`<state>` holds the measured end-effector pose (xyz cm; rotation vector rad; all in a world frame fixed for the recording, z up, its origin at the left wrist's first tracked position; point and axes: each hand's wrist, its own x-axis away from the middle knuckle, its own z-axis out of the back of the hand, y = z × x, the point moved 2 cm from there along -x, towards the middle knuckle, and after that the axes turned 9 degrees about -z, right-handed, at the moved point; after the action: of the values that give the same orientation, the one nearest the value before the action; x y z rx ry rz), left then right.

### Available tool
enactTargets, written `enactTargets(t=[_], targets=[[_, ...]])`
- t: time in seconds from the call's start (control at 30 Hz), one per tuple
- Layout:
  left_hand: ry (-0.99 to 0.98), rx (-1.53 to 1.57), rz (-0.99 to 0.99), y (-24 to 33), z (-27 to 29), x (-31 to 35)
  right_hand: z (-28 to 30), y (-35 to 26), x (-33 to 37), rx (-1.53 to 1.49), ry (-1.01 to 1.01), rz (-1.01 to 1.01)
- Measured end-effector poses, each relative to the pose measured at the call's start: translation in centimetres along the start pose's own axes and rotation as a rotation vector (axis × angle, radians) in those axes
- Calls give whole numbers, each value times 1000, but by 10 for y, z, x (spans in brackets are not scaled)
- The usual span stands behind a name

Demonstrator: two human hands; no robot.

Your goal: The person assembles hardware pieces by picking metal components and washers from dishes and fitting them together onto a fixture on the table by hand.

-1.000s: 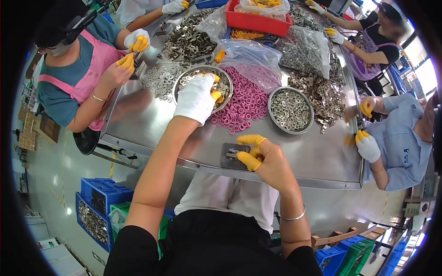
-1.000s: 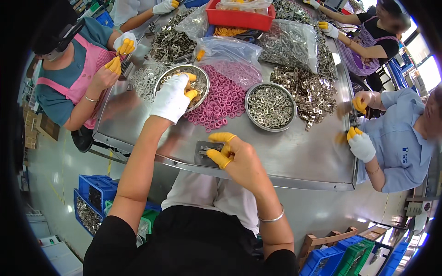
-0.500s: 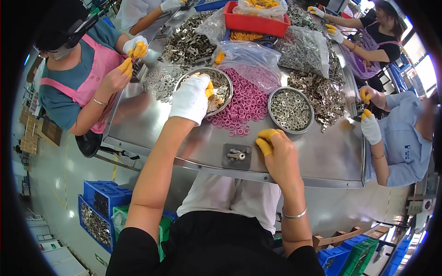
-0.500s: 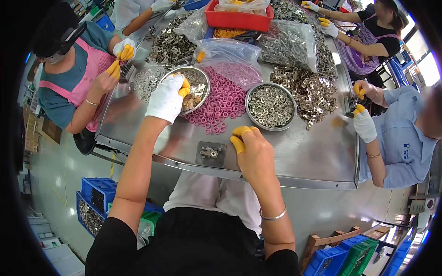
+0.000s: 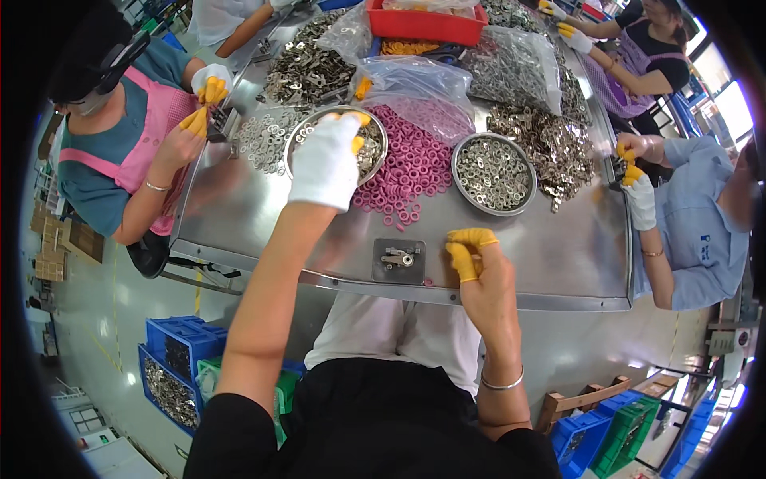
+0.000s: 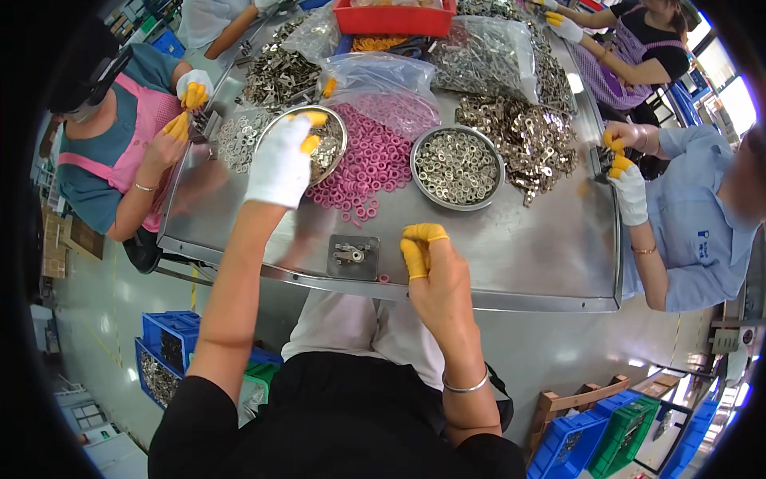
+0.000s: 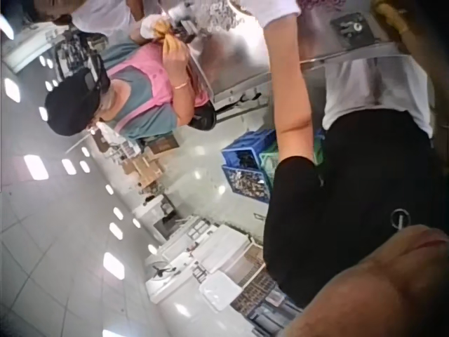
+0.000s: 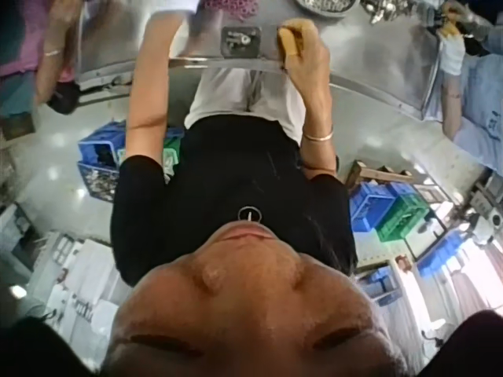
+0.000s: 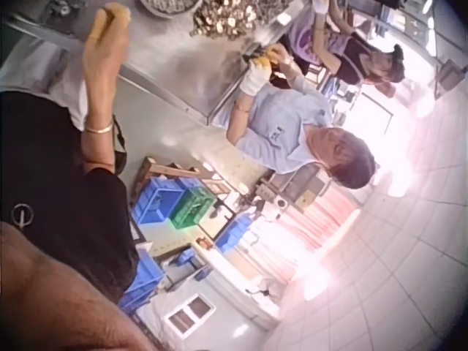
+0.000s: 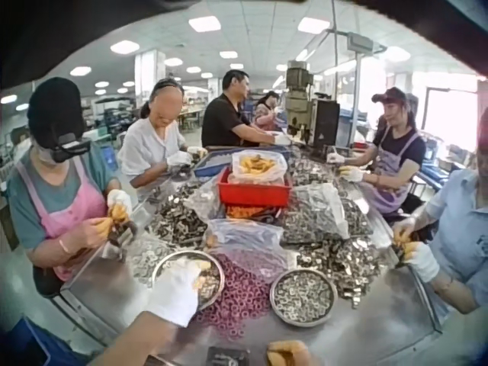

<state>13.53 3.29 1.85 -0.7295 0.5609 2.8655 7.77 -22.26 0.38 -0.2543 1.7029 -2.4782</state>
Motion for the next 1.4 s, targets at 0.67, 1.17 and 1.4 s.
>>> enactTargets(t=[0.67,1.17,1.4], targets=[[-56,972,643,62,16,100,-3,3,1,-134,-151,-118],[-378,399,150,80,13,73,-33,0,3,-241,-209,79],[-407,356,220,87,14,73,-29,-8,4,-200,-198,8]])
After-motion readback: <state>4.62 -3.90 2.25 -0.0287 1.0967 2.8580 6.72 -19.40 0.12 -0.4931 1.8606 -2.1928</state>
